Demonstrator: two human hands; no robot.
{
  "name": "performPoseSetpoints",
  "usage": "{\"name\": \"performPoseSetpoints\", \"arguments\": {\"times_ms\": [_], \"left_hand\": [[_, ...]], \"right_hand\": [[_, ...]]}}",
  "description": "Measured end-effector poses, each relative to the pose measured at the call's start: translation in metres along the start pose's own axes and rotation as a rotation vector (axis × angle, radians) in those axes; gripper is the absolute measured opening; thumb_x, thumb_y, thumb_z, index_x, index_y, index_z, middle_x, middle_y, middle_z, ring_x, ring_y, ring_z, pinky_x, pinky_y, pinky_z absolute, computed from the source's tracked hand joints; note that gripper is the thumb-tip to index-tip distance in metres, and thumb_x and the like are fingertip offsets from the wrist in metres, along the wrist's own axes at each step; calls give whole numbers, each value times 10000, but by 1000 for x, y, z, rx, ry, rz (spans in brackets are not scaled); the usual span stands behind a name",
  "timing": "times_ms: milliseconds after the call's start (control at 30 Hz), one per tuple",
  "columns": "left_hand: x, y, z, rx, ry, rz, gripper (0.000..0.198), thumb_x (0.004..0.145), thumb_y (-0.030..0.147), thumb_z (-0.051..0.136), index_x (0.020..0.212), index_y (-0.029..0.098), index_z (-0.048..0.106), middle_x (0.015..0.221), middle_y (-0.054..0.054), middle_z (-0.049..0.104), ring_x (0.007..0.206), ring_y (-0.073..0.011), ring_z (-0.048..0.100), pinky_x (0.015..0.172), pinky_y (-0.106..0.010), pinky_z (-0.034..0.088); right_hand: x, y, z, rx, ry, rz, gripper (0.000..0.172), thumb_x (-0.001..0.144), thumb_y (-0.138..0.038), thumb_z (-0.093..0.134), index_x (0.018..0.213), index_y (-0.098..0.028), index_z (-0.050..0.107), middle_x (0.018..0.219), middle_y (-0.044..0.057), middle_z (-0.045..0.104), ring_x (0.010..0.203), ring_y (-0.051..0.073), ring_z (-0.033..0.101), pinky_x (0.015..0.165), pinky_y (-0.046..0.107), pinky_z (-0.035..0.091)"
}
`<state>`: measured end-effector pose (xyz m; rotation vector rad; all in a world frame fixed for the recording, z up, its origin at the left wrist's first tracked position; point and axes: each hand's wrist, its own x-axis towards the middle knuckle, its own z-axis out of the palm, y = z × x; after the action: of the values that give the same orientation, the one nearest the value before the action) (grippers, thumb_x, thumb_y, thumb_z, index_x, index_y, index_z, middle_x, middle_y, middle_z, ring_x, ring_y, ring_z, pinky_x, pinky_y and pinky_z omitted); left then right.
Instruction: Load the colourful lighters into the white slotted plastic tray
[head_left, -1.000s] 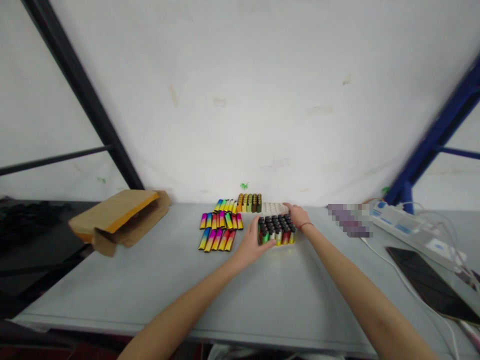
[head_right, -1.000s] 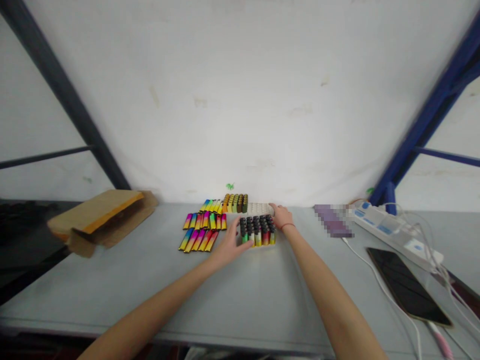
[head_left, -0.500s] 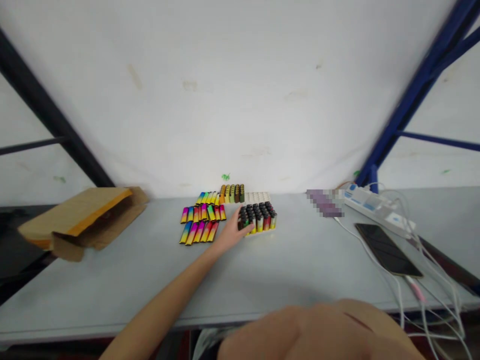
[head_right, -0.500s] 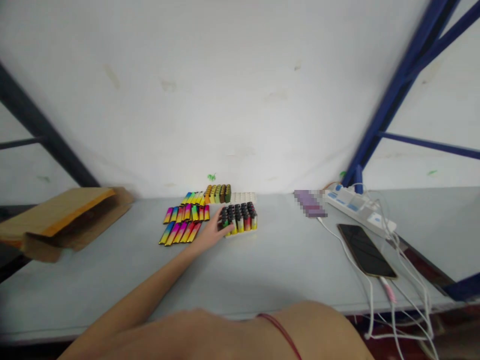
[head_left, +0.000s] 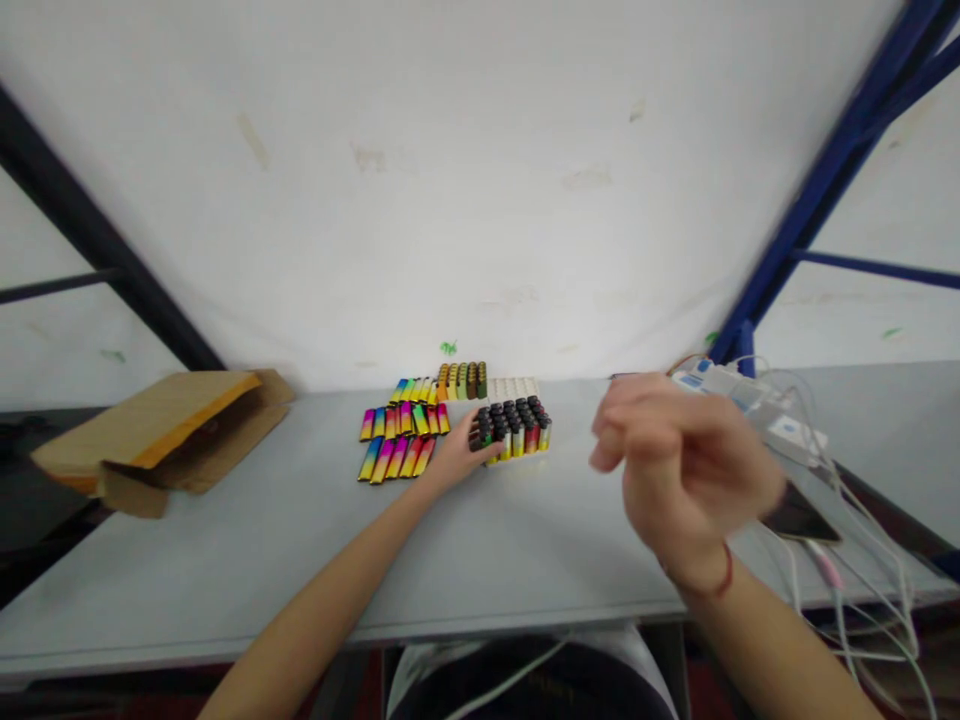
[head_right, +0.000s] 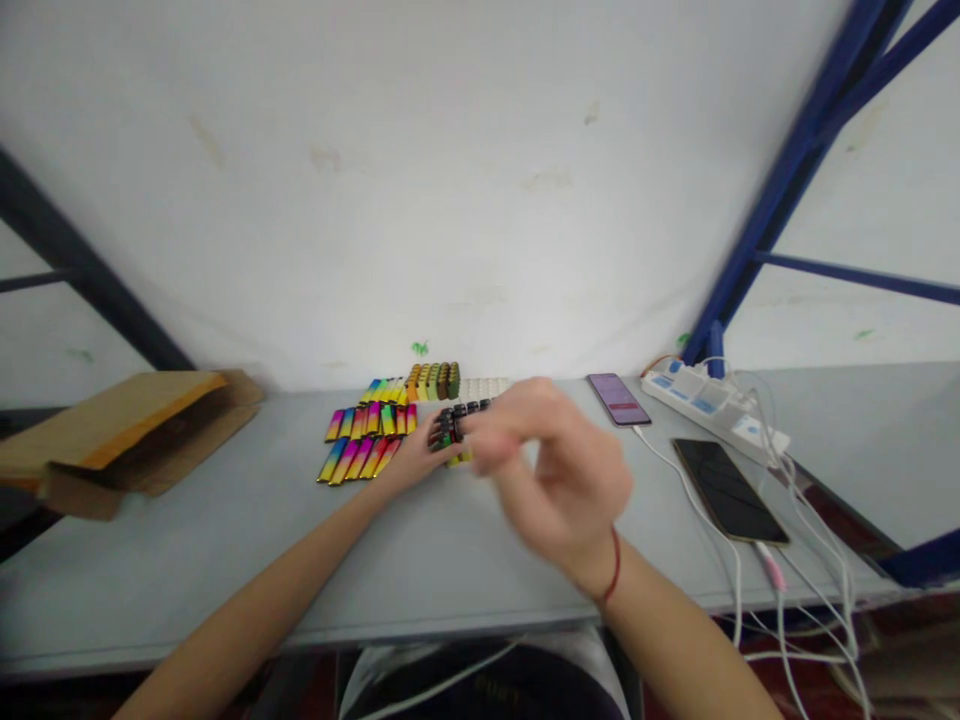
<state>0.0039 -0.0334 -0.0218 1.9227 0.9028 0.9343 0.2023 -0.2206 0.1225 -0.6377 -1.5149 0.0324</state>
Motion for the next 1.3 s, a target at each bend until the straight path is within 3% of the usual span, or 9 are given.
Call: {"name": "performPoseSetpoints", "arguments": {"times_ms": [100, 167, 267, 333, 400, 533, 700, 867, 1300], "left_hand": [[1, 1, -2, 22, -12, 24, 685, 748, 376, 700, 1312, 132, 398, 1279, -165, 560, 1162, -252, 575, 1030, -425, 458], [2, 1, -2, 77, -3, 16, 664, 749, 350, 674, 1306, 133, 384, 1267, -157, 551, 1165, -254, 563, 1036, -435, 444], [2, 2, -3, 161, -15, -24, 640, 751, 281, 607, 1318, 138, 347, 1186, -118, 571, 1104, -235, 570, 1012, -426, 450], [3, 3, -4, 175, -42, -53, 627, 754, 247, 556, 1331, 158, 327, 1119, -78, 582, 1034, -209, 578, 963, -389, 478], [3, 6, -6, 167, -63, -65, 623, 755, 237, 526, 1340, 178, 320, 1085, -53, 584, 989, -191, 580, 909, -352, 501], [3, 13, -7, 197, -65, -75, 634, 753, 252, 521, 1351, 159, 333, 1093, -62, 597, 987, -201, 589, 914, -354, 497], [-1, 16, -9, 168, -33, -87, 686, 770, 265, 550, 1404, 130, 326, 1233, -107, 584, 1129, -232, 567, 1039, -389, 427], [1, 12, -21, 3, -192, -16, 922, 683, 348, 752, 1461, 130, 310, 1467, -169, 423, 1345, -300, 416, 1147, -449, 305], [12, 5, -22, -154, -166, -49, 762, 683, 308, 740, 1347, 150, 401, 1352, -162, 502, 1264, -278, 489, 1085, -446, 386]], "right_hand": [[14, 83, -8, -215, 29, 275, 340, 986, -427, 390, 808, -219, 592, 690, 10, 626, 755, 169, 643, 818, 376, 531], [-4, 128, -17, -260, -254, 400, 351, 922, -512, 470, 998, -199, 610, 986, 87, 697, 992, 222, 651, 954, 428, 487], [-42, 168, -17, -275, -714, 557, 884, 676, -573, 735, 1379, -145, 414, 1434, 210, 464, 1313, 332, 463, 1104, 517, 349], [-57, 179, -3, -245, -840, 549, 1117, 583, -567, 799, 1473, -140, 276, 1500, 222, 371, 1383, 361, 364, 1157, 572, 211], [-63, 184, 13, -214, -825, 513, 1176, 549, -546, 828, 1487, -142, 247, 1488, 222, 391, 1378, 370, 367, 1159, 583, 181], [-64, 188, 30, -162, -683, 544, 896, 655, -480, 791, 1394, -152, 406, 1374, 177, 538, 1266, 318, 506, 1103, 492, 344], [-73, 193, 27, -111, -622, 563, 853, 667, -468, 792, 1371, -158, 425, 1362, 154, 551, 1229, 294, 537, 1081, 462, 390], [-73, 191, 29, -72, -596, 546, 835, 658, -434, 808, 1363, -173, 443, 1348, 143, 571, 1225, 296, 551, 1078, 456, 403], [-73, 188, 29, -77, -600, 543, 784, 685, -436, 785, 1346, -180, 450, 1312, 133, 594, 1179, 292, 581, 1047, 451, 432]]}}
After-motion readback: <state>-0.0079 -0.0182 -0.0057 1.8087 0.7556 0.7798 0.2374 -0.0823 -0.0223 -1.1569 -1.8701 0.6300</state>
